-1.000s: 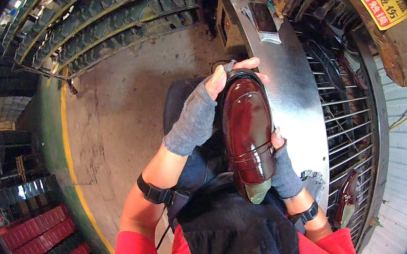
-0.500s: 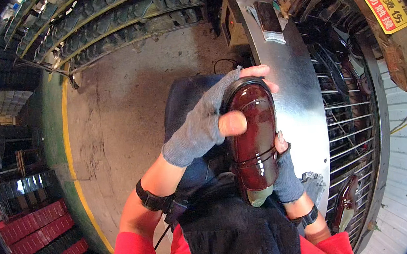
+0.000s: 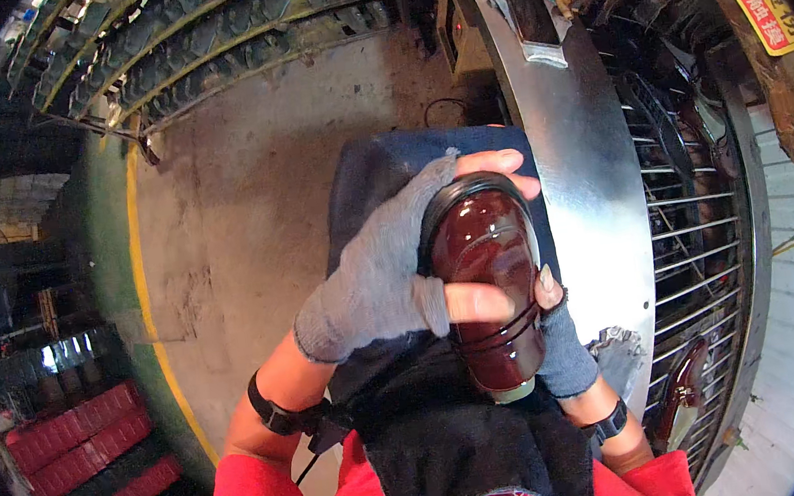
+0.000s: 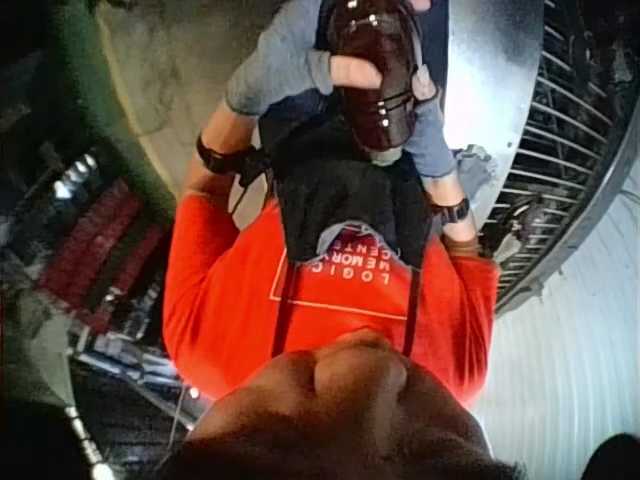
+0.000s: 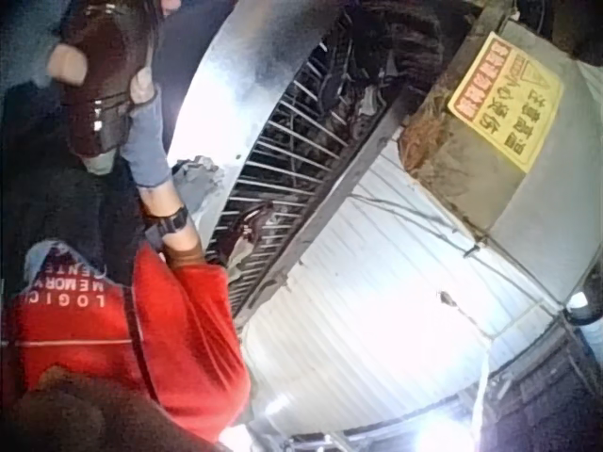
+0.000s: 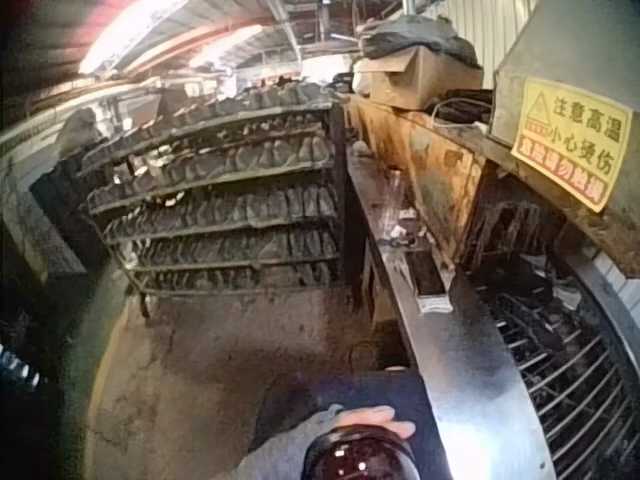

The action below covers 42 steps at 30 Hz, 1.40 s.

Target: Polishing and inspecting a leather loafer at a manufacturing station.

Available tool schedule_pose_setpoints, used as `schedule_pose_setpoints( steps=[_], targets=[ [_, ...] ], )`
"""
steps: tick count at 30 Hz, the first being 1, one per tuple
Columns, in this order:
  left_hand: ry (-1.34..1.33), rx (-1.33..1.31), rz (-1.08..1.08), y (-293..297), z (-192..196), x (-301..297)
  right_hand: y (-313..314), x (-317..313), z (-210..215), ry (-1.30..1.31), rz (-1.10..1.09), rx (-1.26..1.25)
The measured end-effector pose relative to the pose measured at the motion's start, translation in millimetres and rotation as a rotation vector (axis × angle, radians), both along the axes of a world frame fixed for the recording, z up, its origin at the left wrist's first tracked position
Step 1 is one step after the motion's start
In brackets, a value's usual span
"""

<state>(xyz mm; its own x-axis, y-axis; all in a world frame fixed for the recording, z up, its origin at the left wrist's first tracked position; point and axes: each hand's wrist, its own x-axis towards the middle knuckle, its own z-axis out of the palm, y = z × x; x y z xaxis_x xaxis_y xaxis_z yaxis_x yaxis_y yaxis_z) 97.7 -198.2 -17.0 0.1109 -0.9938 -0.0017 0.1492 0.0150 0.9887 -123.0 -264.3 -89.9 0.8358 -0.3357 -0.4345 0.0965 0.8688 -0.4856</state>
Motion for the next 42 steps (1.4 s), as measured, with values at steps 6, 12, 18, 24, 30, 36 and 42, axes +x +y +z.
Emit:
schedule_pose_setpoints(
  steps=[6, 12, 18, 24, 30, 36, 42],
  targets=[
    [0.173, -0.073, 0.159, 25.4, 1.9, -6.2, -13.6, 2.8, 6.2, 0.098, 0.208, -0.39],
    [0.272, -0.51, 0.248, 31.8, -8.9, 4.5, -21.0, -26.6, -2.1, 0.026, 0.265, -0.519],
    [0.228, -0.43, 0.149, 35.1, -31.5, -4.0, -32.4, -52.7, 17.1, 0.276, -0.117, -0.08],
    [0.056, -0.018, 0.02, 5.1, -49.4, -35.3, -120.7, -29.5, 66.8, 0.293, 0.159, -0.859],
    [0.233, 0.086, 0.249, -4.0, -58.7, -49.6, -114.0, -17.0, 72.9, 0.217, 0.483, -1.139],
    [0.427, 0.018, 0.295, 23.3, -57.4, -60.8, -110.9, -61.0, 61.0, 0.234, 0.548, -1.195],
    [0.44, 0.052, 0.25, 27.0, -54.4, -62.4, -101.6, -79.6, 43.6, 0.245, 0.479, -1.128]
  ],
)
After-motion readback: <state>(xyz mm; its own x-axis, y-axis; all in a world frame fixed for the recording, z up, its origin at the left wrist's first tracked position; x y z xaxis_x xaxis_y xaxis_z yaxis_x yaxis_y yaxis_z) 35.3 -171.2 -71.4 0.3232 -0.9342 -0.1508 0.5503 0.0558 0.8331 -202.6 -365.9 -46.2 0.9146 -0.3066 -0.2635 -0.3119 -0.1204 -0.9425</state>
